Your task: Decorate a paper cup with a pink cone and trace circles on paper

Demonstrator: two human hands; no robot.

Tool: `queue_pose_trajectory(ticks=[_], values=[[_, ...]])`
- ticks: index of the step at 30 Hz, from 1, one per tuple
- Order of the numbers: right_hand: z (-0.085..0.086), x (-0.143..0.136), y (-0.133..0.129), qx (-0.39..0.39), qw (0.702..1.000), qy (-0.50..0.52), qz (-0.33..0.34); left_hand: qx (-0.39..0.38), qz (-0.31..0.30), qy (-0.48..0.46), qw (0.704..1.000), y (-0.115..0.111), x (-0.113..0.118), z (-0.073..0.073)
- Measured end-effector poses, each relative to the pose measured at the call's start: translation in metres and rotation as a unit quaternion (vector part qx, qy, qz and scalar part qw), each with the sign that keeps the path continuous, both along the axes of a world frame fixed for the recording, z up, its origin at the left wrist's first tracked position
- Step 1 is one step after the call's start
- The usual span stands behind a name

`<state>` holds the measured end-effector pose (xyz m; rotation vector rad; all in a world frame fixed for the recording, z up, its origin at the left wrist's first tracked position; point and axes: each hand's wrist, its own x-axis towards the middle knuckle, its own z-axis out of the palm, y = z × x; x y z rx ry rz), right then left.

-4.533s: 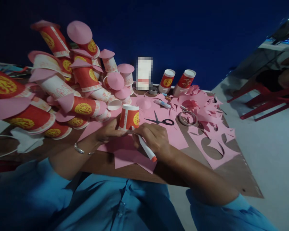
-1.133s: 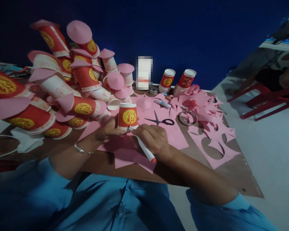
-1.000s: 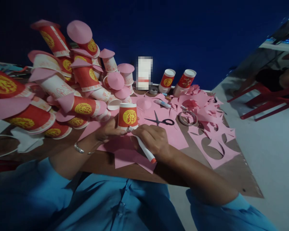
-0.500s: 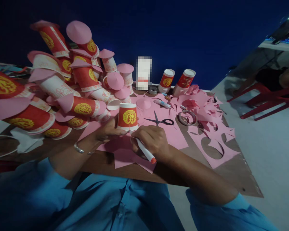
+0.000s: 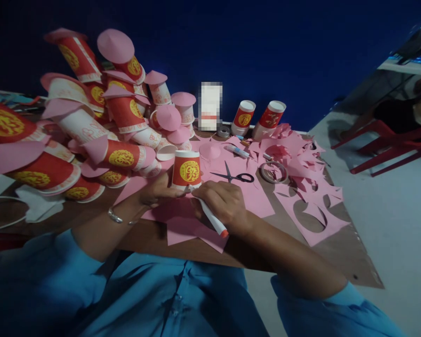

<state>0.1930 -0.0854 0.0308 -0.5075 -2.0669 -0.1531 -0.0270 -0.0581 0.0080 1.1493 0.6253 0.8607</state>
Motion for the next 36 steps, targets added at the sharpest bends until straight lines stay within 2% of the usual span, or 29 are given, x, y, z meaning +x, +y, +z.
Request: queue_pose_trajectory(ticks=[13,26,36], values=[[-0.0061,0.0006,0.0016,-0.016,1.000,-0.001,0.009,0.003,-0.004,-0.009,1.000,0.0017,0.0000,-0.0050],[0.0014,-0.0020,-0.0001,-0.013,1.000,0.008,-0.012,0.006,-0.003,-0.025,1.000,0.0008,0.0005,-0.0027],[0.0032,-0.0023,-0.0015,0.003,1.000,0.018,-0.015,0.011,-0.003,-0.001,1.000,0.0012,-0.0004,-0.0035]])
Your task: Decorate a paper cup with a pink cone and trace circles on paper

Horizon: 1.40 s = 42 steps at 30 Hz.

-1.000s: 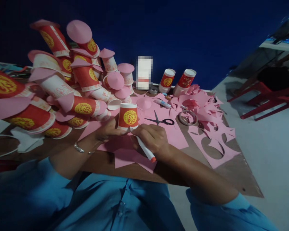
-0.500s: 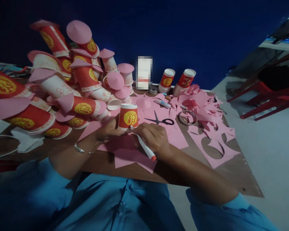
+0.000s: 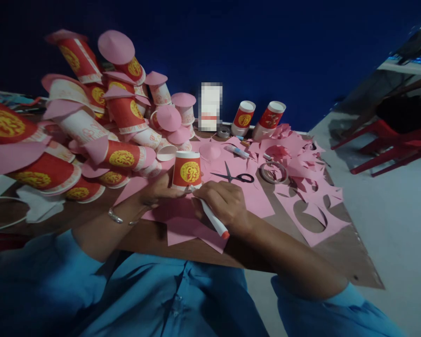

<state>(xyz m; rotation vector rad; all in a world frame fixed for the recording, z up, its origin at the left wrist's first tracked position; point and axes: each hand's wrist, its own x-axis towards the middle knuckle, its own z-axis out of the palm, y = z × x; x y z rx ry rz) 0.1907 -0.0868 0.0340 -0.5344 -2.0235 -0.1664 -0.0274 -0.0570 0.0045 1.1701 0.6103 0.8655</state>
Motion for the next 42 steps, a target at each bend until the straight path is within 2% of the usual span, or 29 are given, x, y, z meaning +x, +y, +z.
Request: queue_pose_trajectory(ticks=[20,28,37,42], values=[[-0.012,0.001,0.002,-0.006,0.999,-0.026,0.018,-0.009,-0.006,0.011,1.000,0.000,0.000,-0.005],[-0.006,0.000,0.002,-0.015,0.999,-0.022,0.019,-0.028,-0.005,0.029,0.999,0.001,0.001,-0.006],[-0.005,-0.002,0.003,0.002,1.000,-0.009,0.009,0.010,0.004,0.026,1.000,0.001,0.001,-0.004],[-0.005,-0.002,0.002,-0.002,1.000,-0.008,0.005,0.003,0.000,0.031,1.000,0.001,0.000,-0.004]])
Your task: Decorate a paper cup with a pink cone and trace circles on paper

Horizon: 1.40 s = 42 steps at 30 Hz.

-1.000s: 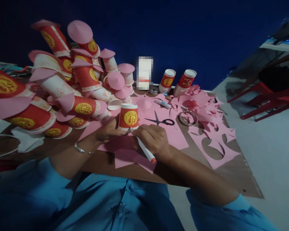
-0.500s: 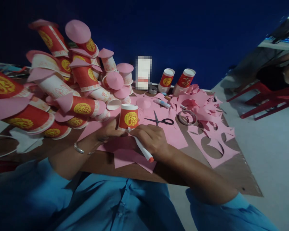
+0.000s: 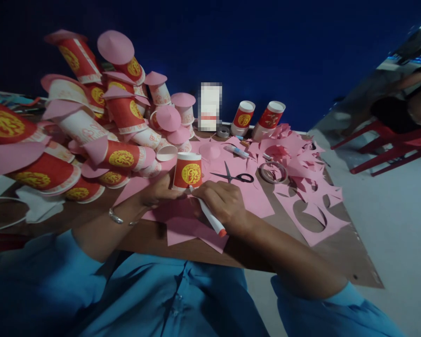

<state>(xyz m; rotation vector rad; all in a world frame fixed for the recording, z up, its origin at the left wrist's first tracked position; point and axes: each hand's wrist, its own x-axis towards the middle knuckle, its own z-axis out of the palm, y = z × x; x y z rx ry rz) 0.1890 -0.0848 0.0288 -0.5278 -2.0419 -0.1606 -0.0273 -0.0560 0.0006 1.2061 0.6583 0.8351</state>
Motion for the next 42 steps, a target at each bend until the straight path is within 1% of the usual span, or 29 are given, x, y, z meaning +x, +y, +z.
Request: queue_pose_trajectory(ticks=[7,11,16,18,22,28,35,42], values=[[0.0033,0.0011,0.0008,-0.002,1.000,-0.001,0.005,-0.021,0.000,-0.011,1.000,-0.0009,0.0017,0.0013],[0.0040,0.0005,0.0011,-0.003,1.000,0.008,-0.005,-0.032,-0.004,-0.023,0.999,-0.0012,0.0022,0.0029],[0.0043,0.0007,0.0000,-0.013,1.000,0.005,-0.022,-0.029,-0.011,-0.038,0.999,-0.0013,0.0014,0.0020],[0.0044,0.0009,-0.0005,-0.016,1.000,0.003,-0.020,-0.028,-0.010,-0.046,0.998,-0.0013,0.0011,0.0015],[0.0043,0.0005,-0.0009,-0.013,1.000,0.001,-0.019,-0.020,-0.004,-0.034,0.999,-0.0008,0.0002,0.0015],[0.0040,-0.0005,-0.0003,-0.002,1.000,0.011,-0.017,-0.032,-0.005,-0.028,0.999,-0.0003,-0.0009,0.0004],[0.0053,0.0016,-0.0005,-0.018,1.000,0.004,-0.022,-0.013,-0.006,-0.043,0.999,-0.0009,0.0000,0.0041],[0.0060,0.0012,-0.0013,-0.019,1.000,0.005,-0.023,-0.018,-0.010,-0.055,0.998,-0.0001,0.0002,0.0031]])
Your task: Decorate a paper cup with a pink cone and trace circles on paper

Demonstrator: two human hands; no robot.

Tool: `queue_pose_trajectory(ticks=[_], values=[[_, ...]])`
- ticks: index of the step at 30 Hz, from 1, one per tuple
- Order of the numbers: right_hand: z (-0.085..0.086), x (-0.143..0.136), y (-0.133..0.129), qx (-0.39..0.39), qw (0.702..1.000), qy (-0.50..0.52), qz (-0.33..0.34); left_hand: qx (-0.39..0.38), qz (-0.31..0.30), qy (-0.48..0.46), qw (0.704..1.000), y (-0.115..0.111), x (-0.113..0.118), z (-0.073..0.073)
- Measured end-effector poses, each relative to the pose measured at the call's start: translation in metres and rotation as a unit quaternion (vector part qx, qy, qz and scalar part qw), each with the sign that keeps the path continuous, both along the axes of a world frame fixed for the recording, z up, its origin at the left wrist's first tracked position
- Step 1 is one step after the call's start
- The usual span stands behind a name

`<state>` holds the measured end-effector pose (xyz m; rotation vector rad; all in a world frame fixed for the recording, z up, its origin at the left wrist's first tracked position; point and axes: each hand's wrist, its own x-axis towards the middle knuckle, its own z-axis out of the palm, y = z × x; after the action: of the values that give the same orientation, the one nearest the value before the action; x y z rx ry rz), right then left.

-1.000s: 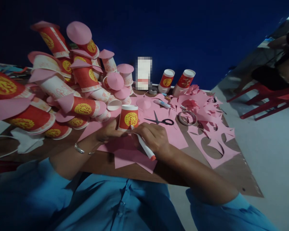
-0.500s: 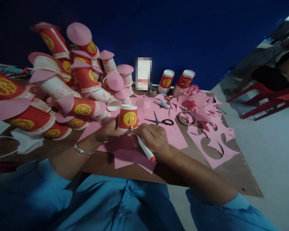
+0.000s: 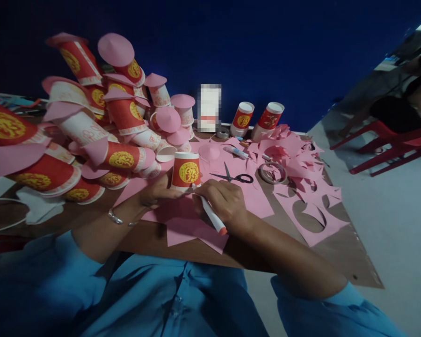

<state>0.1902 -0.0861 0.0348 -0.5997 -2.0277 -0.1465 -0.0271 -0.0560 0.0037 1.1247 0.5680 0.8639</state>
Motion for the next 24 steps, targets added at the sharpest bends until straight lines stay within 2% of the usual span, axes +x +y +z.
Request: queue_pose_trajectory(ticks=[14,24], values=[[-0.0031,-0.0020,-0.0015,0.009,1.000,0.000,0.006,-0.005,0.010,0.012,1.000,-0.0002,0.0000,-0.0005],[-0.0063,0.0023,-0.0010,0.021,0.999,0.008,0.036,-0.016,0.028,0.009,0.999,-0.0005,-0.0001,-0.0049]])
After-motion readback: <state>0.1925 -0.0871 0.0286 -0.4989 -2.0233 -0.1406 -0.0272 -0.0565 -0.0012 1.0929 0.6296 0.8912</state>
